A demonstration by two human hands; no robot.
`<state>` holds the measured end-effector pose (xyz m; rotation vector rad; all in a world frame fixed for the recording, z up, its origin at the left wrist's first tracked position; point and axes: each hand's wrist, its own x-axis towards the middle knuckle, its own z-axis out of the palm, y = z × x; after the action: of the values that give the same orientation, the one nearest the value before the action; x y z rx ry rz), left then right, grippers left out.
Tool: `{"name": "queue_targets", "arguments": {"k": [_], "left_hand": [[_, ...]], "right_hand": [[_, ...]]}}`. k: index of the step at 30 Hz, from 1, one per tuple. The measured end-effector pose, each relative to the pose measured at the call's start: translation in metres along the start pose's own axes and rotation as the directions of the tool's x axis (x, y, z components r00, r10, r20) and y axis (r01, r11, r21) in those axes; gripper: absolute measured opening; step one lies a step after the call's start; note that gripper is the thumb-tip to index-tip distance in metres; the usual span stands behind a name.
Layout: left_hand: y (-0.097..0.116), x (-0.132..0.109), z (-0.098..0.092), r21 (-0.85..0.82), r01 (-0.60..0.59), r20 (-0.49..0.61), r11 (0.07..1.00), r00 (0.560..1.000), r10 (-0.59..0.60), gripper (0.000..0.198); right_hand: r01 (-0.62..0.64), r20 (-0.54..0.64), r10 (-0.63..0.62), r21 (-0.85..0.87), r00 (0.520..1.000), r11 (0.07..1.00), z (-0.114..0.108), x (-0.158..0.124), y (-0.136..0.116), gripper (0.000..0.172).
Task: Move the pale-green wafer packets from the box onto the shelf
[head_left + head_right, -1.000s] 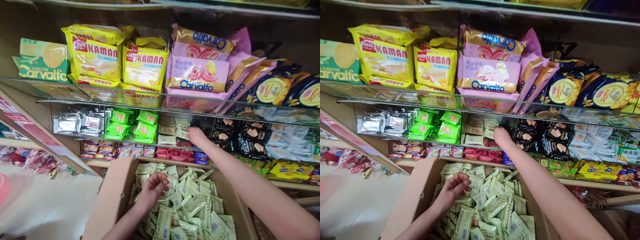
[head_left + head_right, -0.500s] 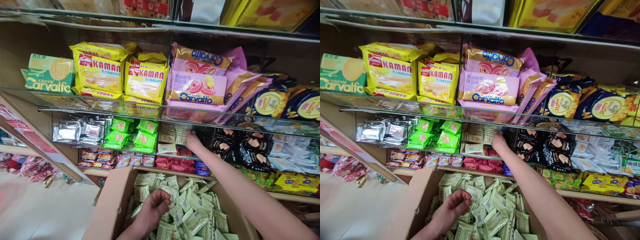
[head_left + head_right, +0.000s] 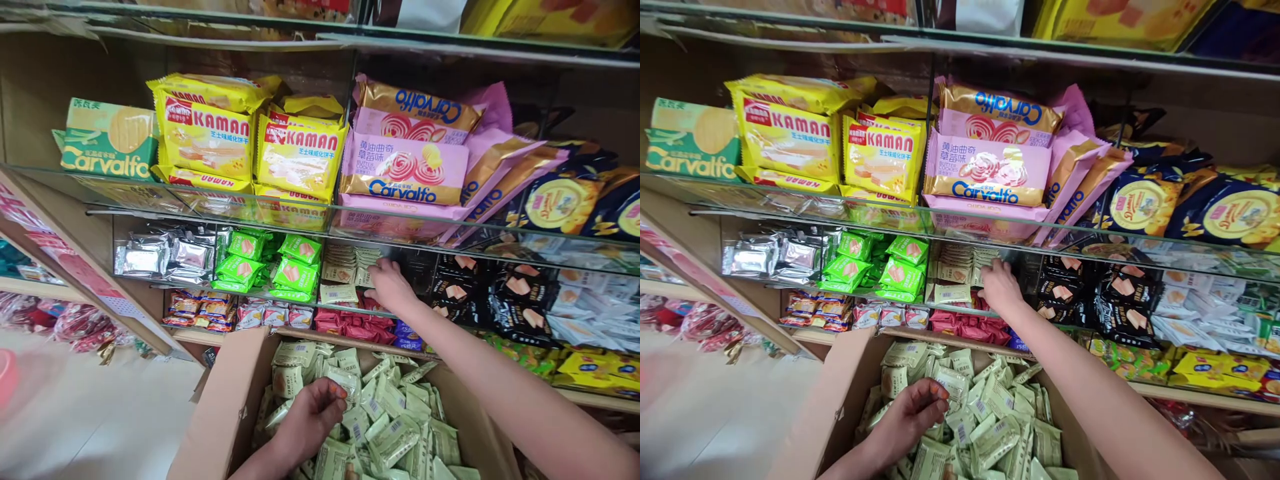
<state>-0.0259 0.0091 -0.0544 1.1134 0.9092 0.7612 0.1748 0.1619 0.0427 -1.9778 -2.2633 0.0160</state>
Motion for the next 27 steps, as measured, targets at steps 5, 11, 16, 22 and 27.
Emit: {"name": "queue_targets", "arguments": {"k": [5,11,16,22,27], "left_hand": [[0.0,-0.001,0.0,0.056,0.001,-0.009,0.998,1.0,0.0,0.02],[-0.001,0.0,-0.001,0.054,-0.002,-0.01,0.999,1.0,0.003,0.02],[-0.002,-0.002,-0.001,0.08,-0.01,0.004,0.997,1.0,0.009,0.019],[-0.002,-0.002,0.001,0.109,-0.011,0.001,0.994,1.0,0.011,0.02],[0.002,-0.003,0.003,0.127,-0.008,0.003,0.992,1.0,0.008,0.02]], "right_hand": [[0.282,0.114,-0.284,0.04,0.952,0.959,0.0,0.003,-0.013,0.036],[0.337,0.154,-0.34,0.046,0.928,0.94,0.011,0.013,-0.008,0.026],[0.309,0.115,-0.315,0.07,0.942,0.948,0.013,0.014,-0.005,0.021],[0.203,0.041,-0.209,0.117,0.977,0.972,0.012,0.028,-0.003,0.022],[0.083,-0.038,-0.078,0.136,0.996,0.987,0.016,0.041,-0.005,0.025]]}}
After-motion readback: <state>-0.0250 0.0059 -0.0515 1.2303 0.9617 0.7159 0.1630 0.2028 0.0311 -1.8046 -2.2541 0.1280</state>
